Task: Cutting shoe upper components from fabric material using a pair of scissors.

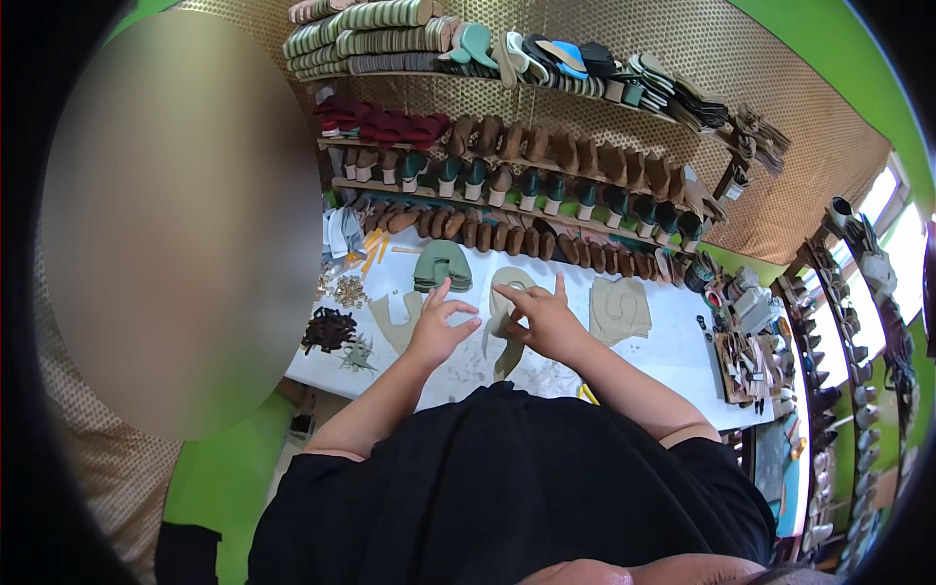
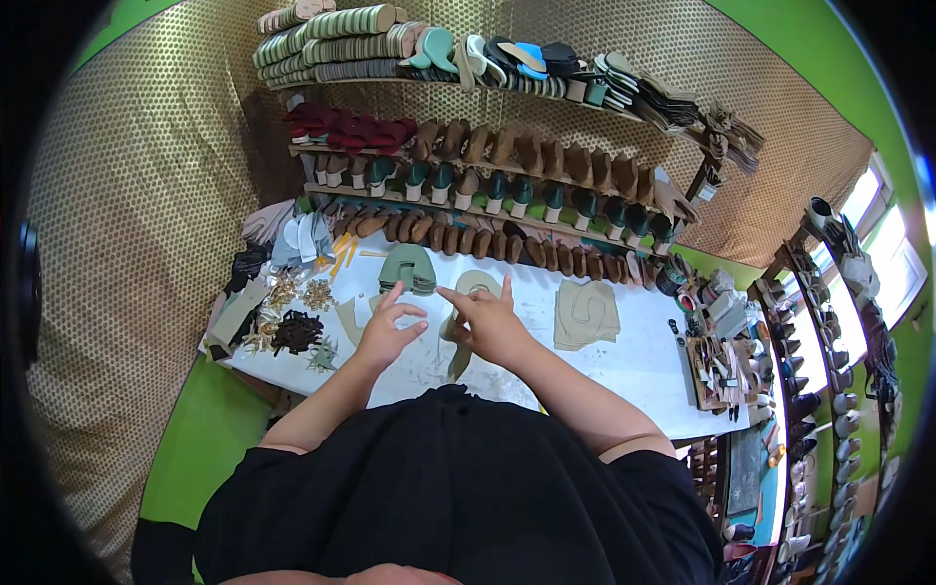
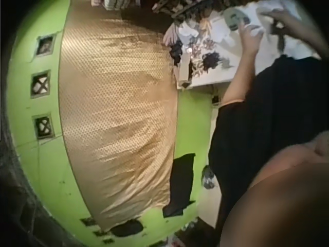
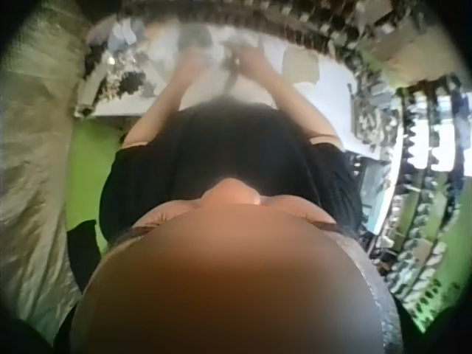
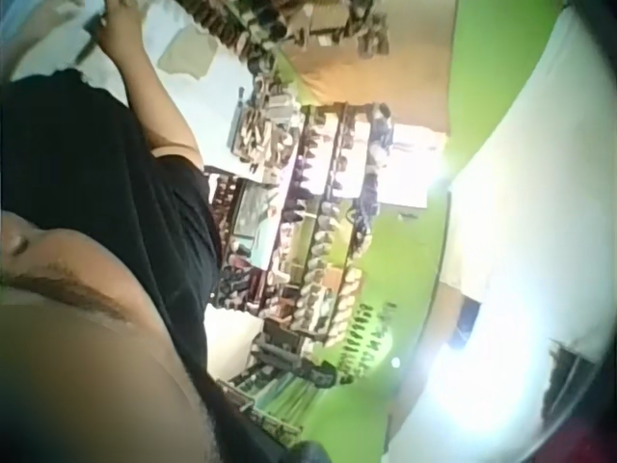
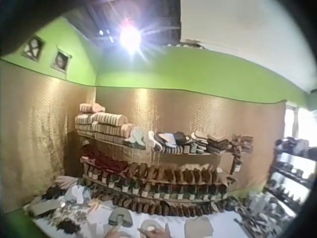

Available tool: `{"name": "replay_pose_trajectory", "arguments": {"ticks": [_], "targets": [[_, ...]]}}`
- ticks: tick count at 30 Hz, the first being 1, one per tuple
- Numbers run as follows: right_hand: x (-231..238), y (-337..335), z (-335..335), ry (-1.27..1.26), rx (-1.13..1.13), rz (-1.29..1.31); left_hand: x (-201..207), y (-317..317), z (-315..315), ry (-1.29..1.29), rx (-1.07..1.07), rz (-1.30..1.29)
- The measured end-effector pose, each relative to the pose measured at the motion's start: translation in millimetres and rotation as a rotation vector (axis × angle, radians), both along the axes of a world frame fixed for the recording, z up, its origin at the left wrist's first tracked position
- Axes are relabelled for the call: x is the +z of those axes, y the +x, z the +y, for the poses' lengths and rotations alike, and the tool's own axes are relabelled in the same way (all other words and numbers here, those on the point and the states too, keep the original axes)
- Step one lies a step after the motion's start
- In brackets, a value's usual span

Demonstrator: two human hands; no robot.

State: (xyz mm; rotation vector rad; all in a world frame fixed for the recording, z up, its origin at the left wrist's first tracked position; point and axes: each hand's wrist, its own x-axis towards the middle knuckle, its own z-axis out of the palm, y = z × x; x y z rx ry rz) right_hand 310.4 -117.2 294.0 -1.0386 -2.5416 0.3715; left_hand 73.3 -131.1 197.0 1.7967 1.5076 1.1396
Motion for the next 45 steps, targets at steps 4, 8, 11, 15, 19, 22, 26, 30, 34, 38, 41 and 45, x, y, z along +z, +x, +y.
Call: {"name": "replay_pose_trajectory", "arguments": {"ticks": [4,8,11,15,19,22,26,30,34,38,41,45], "targets": [[-6.1,-20.3,-2.2,-0.015,0.03,-0.023,-5.1,-11.8,4.5,-0.087,-0.065,-0.023],[-12.1,-38.7,-4.0,0.029,0.079,-0.125,-12.0,-28.0,8.1,-0.127,-0.196,0.035],[-23.5,-51.2,-3.9,0.038,0.071,-0.119,-18.4,-43.4,8.5,-0.216,-0.359,-0.06],[-39.4,-65.8,-1.5,0.057,0.053,-0.114,-33.7,-64.8,15.1,-0.211,-0.375,-0.093],[-55.5,-77.6,0.6,0.052,-0.021,-0.115,-48.4,-77.9,21.2,-0.16,-0.321,-0.187],[-67.9,-79.9,7.9,0.025,-0.1,-0.007,-49.6,-81.8,26.4,-0.088,-0.274,-0.091],[-76.0,-74.7,23.0,-0.099,-0.159,-0.049,-55.0,-81.6,40.1,-0.112,-0.25,0.023],[-85.5,-58.7,44.2,-0.123,-0.226,-0.062,-59.2,-73.6,56.8,-0.139,-0.208,0.07],[-102.5,-33.4,83.9,-0.162,-0.251,-0.097,-123.0,-86.3,86.8,-0.198,-0.142,0.248],[-127.4,-17.1,142.7,-0.282,-0.266,-0.082,-182.4,-95.6,108.2,-0.274,-0.079,0.465],[-162.4,-8.2,193.1,-0.392,-0.29,-0.096,-206.3,-94.9,112.3,-0.303,-0.173,0.582],[-216.8,3.2,254.5,-0.499,-0.397,-0.053,-198.8,-82.9,97.9,-0.177,-0.168,0.73]]}}
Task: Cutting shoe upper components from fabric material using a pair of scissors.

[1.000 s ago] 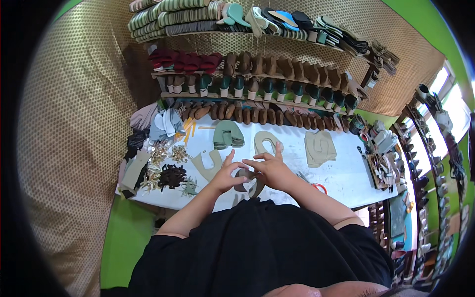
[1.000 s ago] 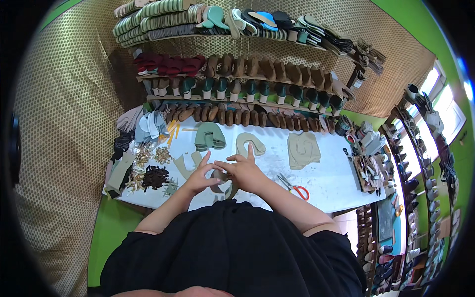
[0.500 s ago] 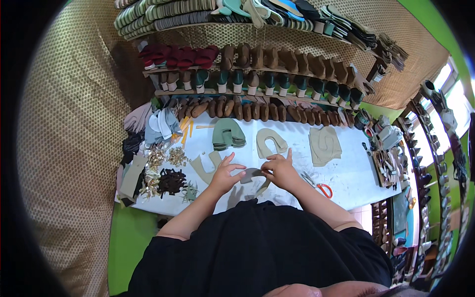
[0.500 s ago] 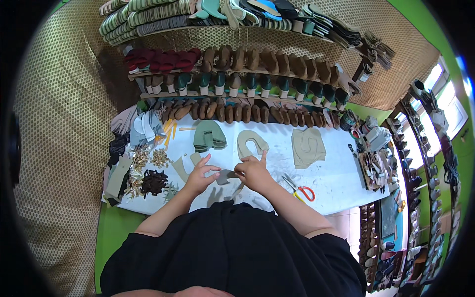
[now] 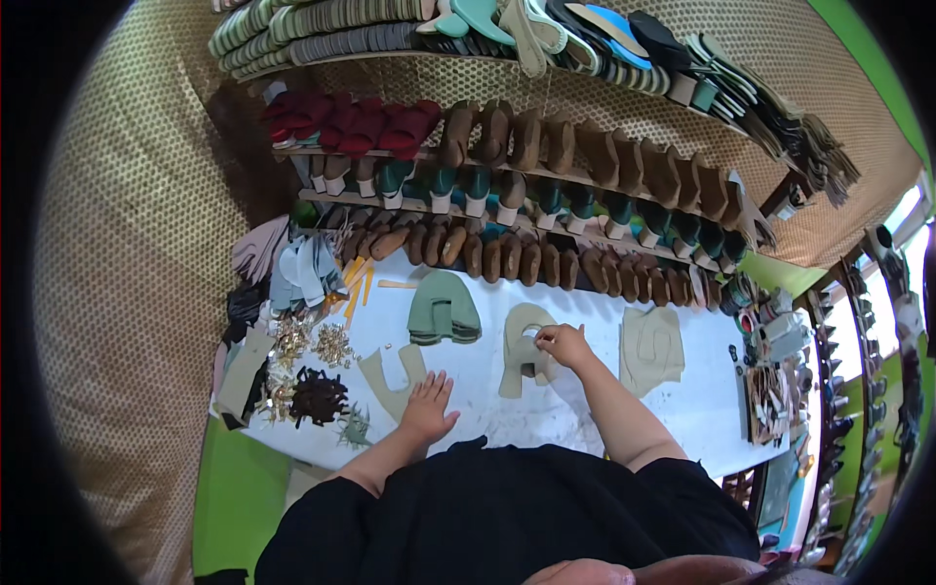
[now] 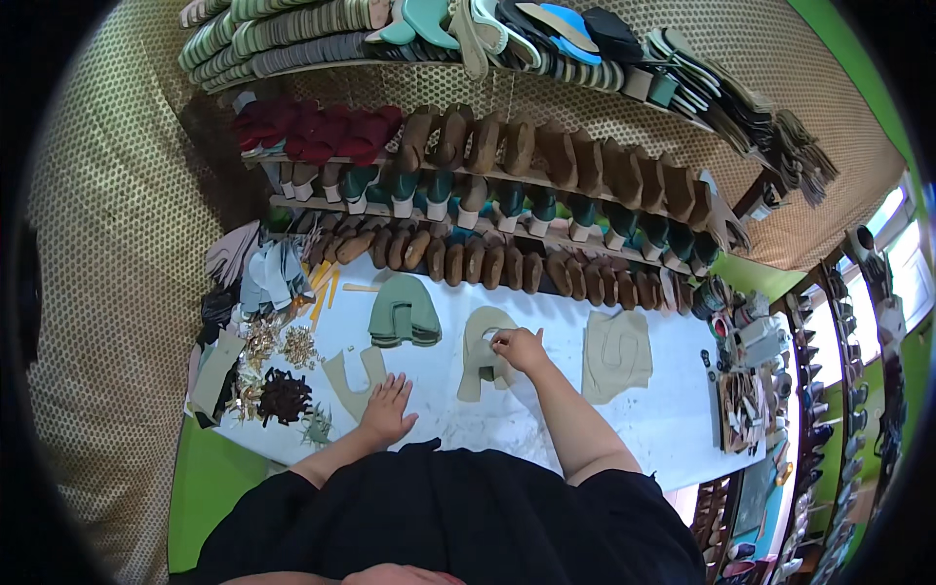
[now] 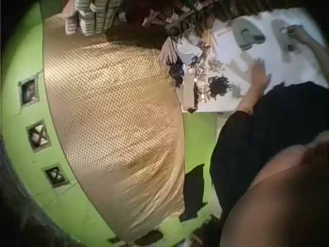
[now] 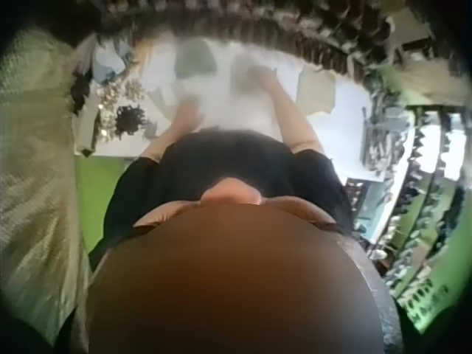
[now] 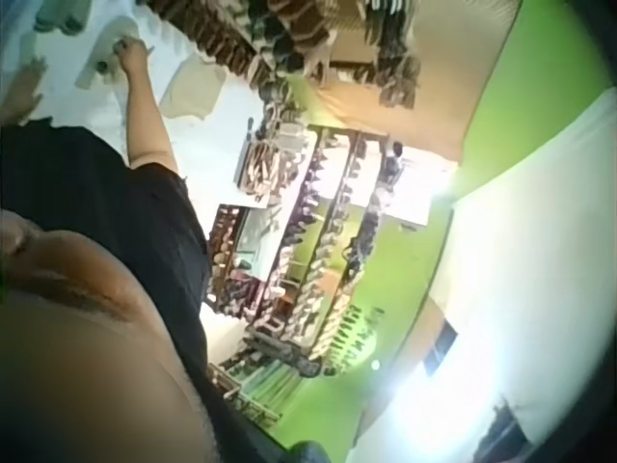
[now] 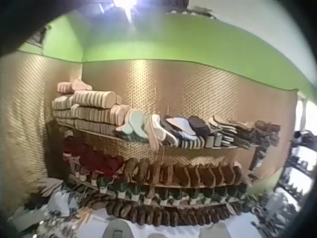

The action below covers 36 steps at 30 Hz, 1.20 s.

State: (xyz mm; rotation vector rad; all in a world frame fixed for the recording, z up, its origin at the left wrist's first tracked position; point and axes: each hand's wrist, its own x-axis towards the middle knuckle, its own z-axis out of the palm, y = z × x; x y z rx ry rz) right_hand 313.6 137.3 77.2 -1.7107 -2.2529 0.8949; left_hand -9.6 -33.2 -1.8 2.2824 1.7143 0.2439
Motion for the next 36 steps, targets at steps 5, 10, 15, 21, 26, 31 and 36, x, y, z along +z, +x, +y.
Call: {"name": "replay_pose_trajectory", "arguments": {"ticks": [5,10,15,21,26,31,36], "targets": [[-44.7,-7.0,64.6,-0.04,-0.071,0.005,5.4,-0.7,2.0,-0.038,0.05,-0.05],[-82.2,-11.3,102.1,0.064,-0.061,-0.05,2.1,-1.3,8.6,-0.062,0.049,-0.049],[-87.1,-14.0,112.6,0.163,-0.074,-0.07,1.1,-1.7,12.1,-0.055,0.052,-0.061],[-69.0,-42.9,80.5,0.4,-0.134,-0.12,-4.4,-4.7,11.1,-0.051,0.053,-0.083],[-50.2,-69.5,34.8,0.156,-0.061,-0.395,-1.1,-6.1,8.9,-0.041,0.057,-0.079],[-74.3,-64.1,32.0,0.098,-0.009,-0.473,0.7,-2.6,9.9,-0.023,0.052,-0.087],[-66.3,-44.0,47.6,0.055,-0.137,-0.271,1.5,-2.4,9.9,-0.027,0.06,-0.087]]}}
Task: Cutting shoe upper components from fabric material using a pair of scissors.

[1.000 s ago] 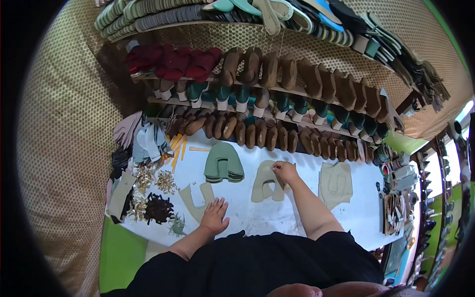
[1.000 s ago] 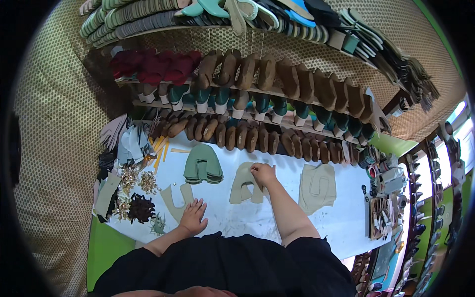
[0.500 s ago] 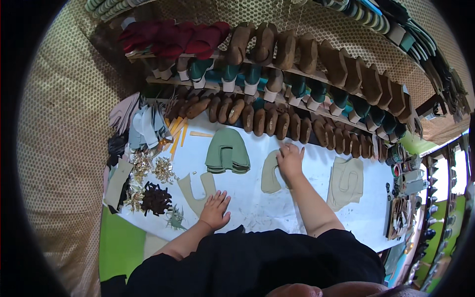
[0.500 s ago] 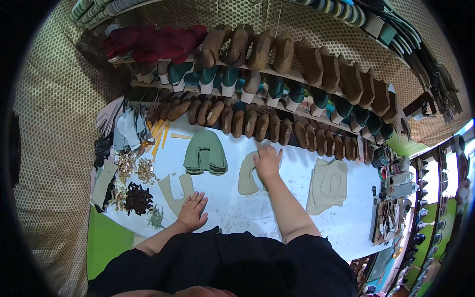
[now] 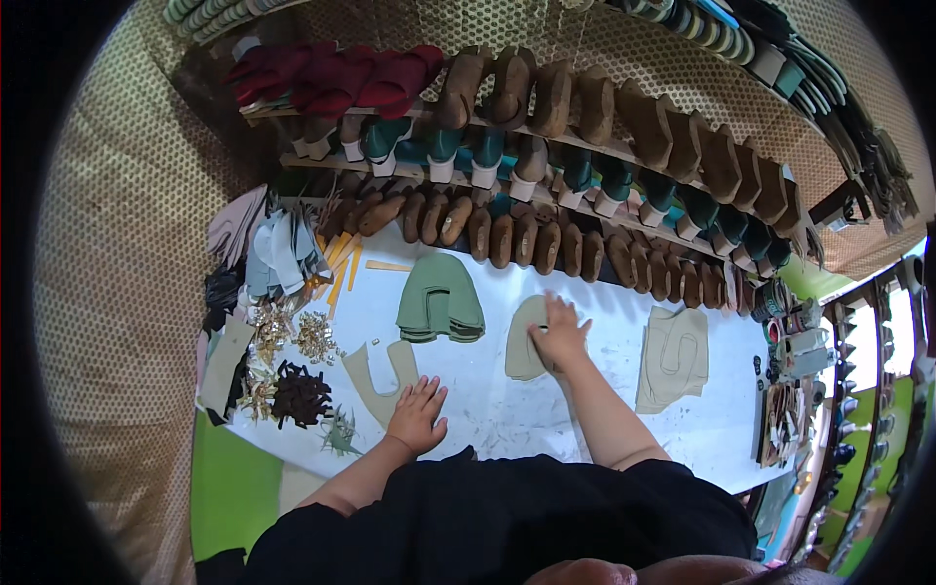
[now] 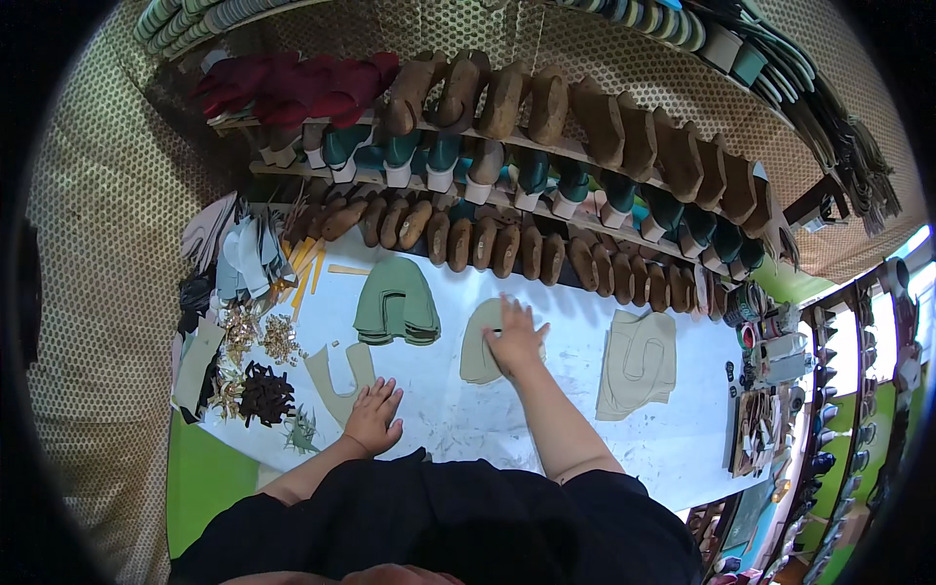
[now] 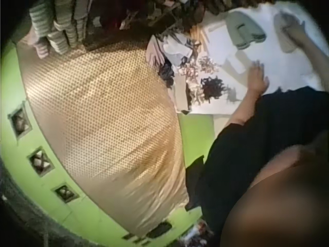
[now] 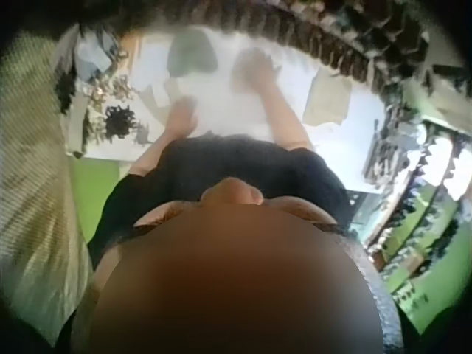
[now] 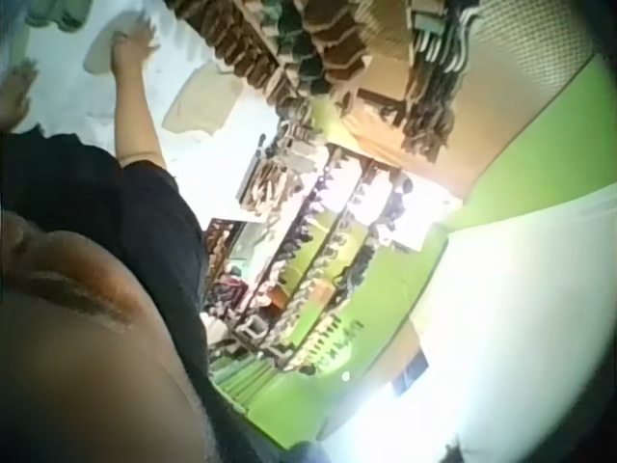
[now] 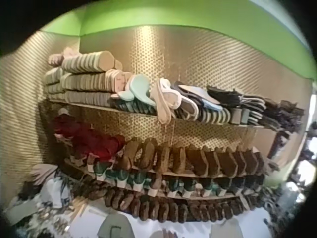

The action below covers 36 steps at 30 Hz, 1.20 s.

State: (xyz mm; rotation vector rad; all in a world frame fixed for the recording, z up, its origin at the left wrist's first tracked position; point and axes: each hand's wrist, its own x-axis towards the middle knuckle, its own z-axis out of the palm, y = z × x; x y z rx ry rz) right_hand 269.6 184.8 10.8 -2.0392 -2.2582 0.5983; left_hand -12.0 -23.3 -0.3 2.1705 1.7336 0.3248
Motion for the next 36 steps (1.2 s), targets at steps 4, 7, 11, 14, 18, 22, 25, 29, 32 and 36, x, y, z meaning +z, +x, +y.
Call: {"name": "replay_pose_trajectory", "arguments": {"ticks": [4,7,11,14,18,22,25,29,32,36], "targets": [[1.8,45.6,8.0,0.02,-0.271,0.062,-0.1,0.1,-0.7,0.011,-0.002,0.004],[1.4,62.7,-9.5,-0.013,-0.28,0.008,1.3,-0.6,-0.1,0.006,-0.001,0.006],[14.2,54.6,-39.2,0.153,-0.153,-0.039,-0.2,-1.3,0.5,0.001,0.001,-0.032],[3.7,52.7,-46.7,0.197,-0.153,0.04,0.5,0.5,1.2,-0.007,-0.001,-0.025],[-2.0,51.6,-45.6,0.195,-0.137,0.177,1.0,1.9,1.2,-0.013,-0.005,-0.023],[4.7,46.9,-39.1,0.027,-0.29,0.429,0.3,0.4,-1.1,-0.002,0.004,-0.018],[-0.6,63.3,-25.3,-0.017,-0.283,0.457,1.4,3.8,2.1,0.006,-0.003,-0.007],[-4.2,85.4,-5.0,-0.12,-0.274,0.309,4.1,5.4,2.8,-0.005,0.001,0.009],[18.6,74.1,-5.4,-0.196,-0.232,-0.027,2.2,3.1,0.0,-0.012,0.007,0.018],[10.7,55.6,3.8,-0.04,-0.202,0.042,6.4,3.8,1.8,-0.01,0.001,0.018]]}}
